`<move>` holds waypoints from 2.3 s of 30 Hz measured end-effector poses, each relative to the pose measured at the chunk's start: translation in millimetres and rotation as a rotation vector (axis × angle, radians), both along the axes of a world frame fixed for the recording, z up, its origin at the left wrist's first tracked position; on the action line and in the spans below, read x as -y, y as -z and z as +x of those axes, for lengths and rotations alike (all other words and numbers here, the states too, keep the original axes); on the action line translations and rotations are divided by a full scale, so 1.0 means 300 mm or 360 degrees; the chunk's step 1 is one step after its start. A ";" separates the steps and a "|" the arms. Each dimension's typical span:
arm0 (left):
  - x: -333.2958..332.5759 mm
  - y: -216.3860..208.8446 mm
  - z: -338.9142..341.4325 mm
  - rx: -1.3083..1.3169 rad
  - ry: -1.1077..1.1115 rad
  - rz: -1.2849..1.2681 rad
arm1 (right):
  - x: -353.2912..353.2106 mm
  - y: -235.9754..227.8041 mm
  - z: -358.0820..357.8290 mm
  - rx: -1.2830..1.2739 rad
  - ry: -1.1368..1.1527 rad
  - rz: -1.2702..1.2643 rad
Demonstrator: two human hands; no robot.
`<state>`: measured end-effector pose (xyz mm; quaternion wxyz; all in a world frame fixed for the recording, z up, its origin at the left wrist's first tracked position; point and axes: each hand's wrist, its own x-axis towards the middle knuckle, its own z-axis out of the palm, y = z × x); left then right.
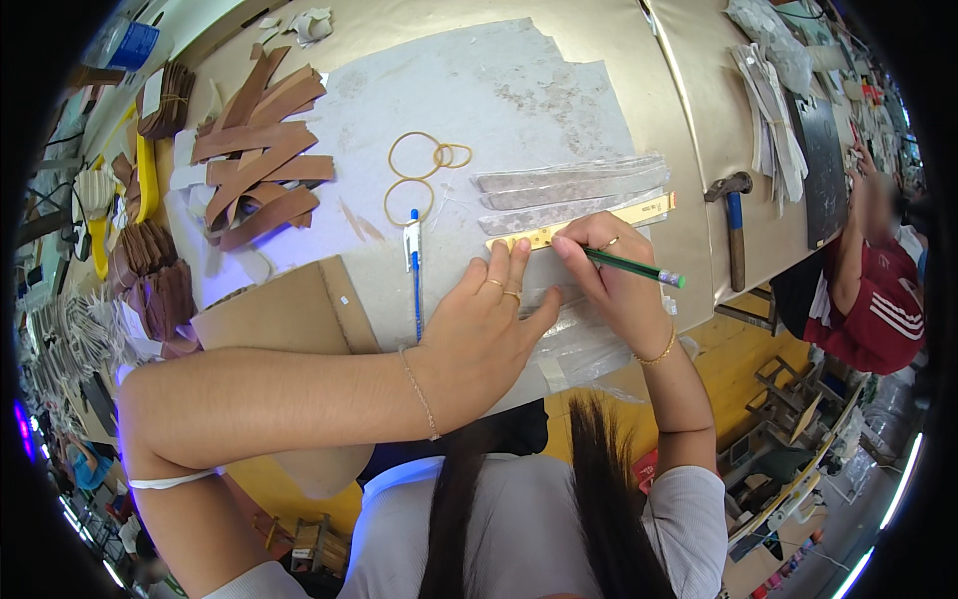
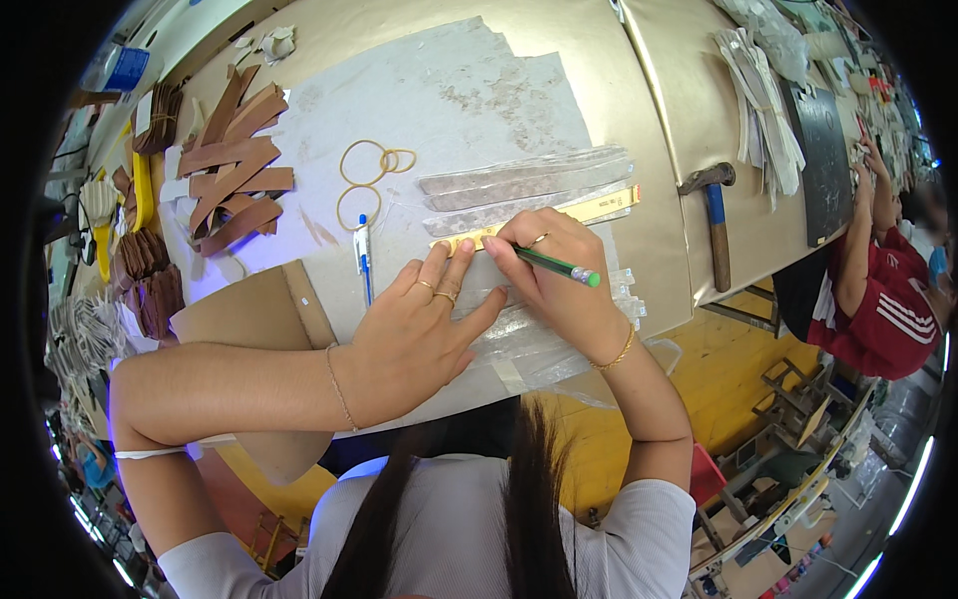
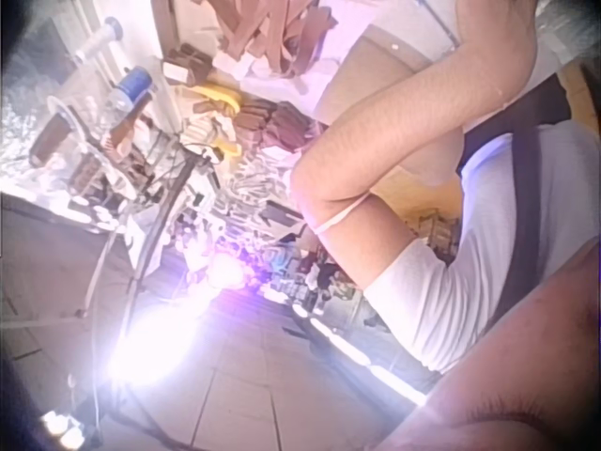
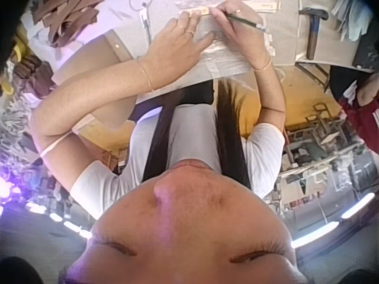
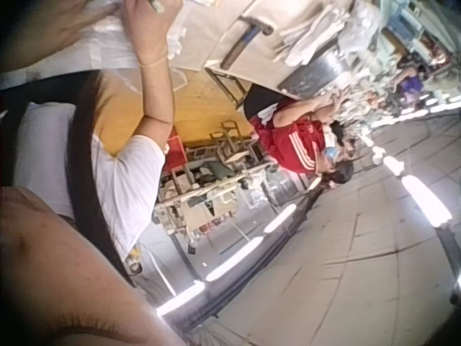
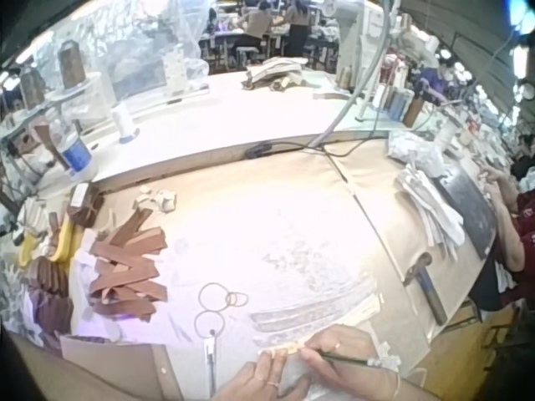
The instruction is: The person measures and marks several flat, light-colored material strips on a workbench using a ruler and pencil. They repeatedly align the ruler, draw lines, and reposition the strips to continue marking.
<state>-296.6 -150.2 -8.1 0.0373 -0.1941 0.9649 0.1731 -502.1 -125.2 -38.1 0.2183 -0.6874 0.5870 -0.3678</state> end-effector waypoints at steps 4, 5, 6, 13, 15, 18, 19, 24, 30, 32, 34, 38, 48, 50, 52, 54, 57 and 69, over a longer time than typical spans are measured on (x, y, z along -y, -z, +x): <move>0.002 -0.001 0.004 0.0018 0.0030 -0.0034 | 0.004 -0.009 0.002 -0.0112 -0.0025 0.0005; 0.003 -0.002 0.004 0.0022 0.0035 -0.0040 | 0.006 -0.011 0.004 -0.0120 -0.0028 0.0004; 0.002 -0.003 0.004 0.0029 0.0037 -0.0048 | 0.005 -0.007 0.004 -0.0102 -0.0037 -0.0021; 0.008 -0.002 -0.002 -0.0003 0.0008 -0.0023 | -0.018 -0.011 -0.055 0.0124 -0.0011 0.0051; 0.008 -0.007 0.002 -0.0015 -0.0024 0.0021 | -0.006 -0.005 -0.060 -0.0147 -0.0008 -0.0071; 0.056 -0.045 -0.011 -0.0038 -0.0038 0.0146 | -0.016 0.007 -0.079 -0.0596 0.0031 -0.0068; 0.074 -0.056 -0.014 -0.0029 -0.0070 0.0201 | -0.019 0.016 -0.076 -0.0646 0.0015 -0.0091; 0.153 -0.048 -0.016 -0.0192 -0.0259 0.0365 | -0.007 0.013 -0.077 -0.0653 -0.0063 -0.0148; 0.193 0.005 -0.044 -0.0524 -0.0471 0.0865 | -0.014 0.015 -0.073 -0.0699 -0.0120 -0.0196; 0.193 0.002 -0.052 -0.0512 -0.0432 0.0880 | -0.019 0.016 -0.079 -0.0714 -0.0145 -0.0221; 0.203 0.008 -0.056 -0.0385 -0.0387 0.0870 | -0.017 0.018 -0.085 -0.0753 -0.0176 -0.0235; 0.187 0.031 -0.049 -0.0332 -0.0382 0.0744 | -0.036 -0.019 -0.075 -0.0824 -0.0193 -0.0137; 0.182 0.033 -0.042 -0.0144 -0.0175 0.0480 | -0.094 -0.160 -0.081 -0.0611 -0.0343 0.0264; 0.178 0.034 -0.044 -0.0125 -0.0158 0.0464 | -0.116 -0.138 -0.072 -0.0551 -0.0389 0.0284; 0.177 0.036 -0.042 -0.0113 -0.0146 0.0448 | -0.129 -0.124 -0.063 -0.0539 -0.0431 0.0312; 0.175 0.038 -0.039 -0.0109 -0.0137 0.0434 | -0.137 -0.119 -0.055 -0.0574 -0.0465 0.0347; 0.172 0.038 -0.039 -0.0082 -0.0121 0.0407 | -0.152 -0.114 -0.047 -0.0628 -0.0436 0.0460; 0.167 0.036 -0.037 -0.0092 -0.0088 0.0351 | -0.149 -0.171 -0.044 -0.0721 -0.0380 0.0197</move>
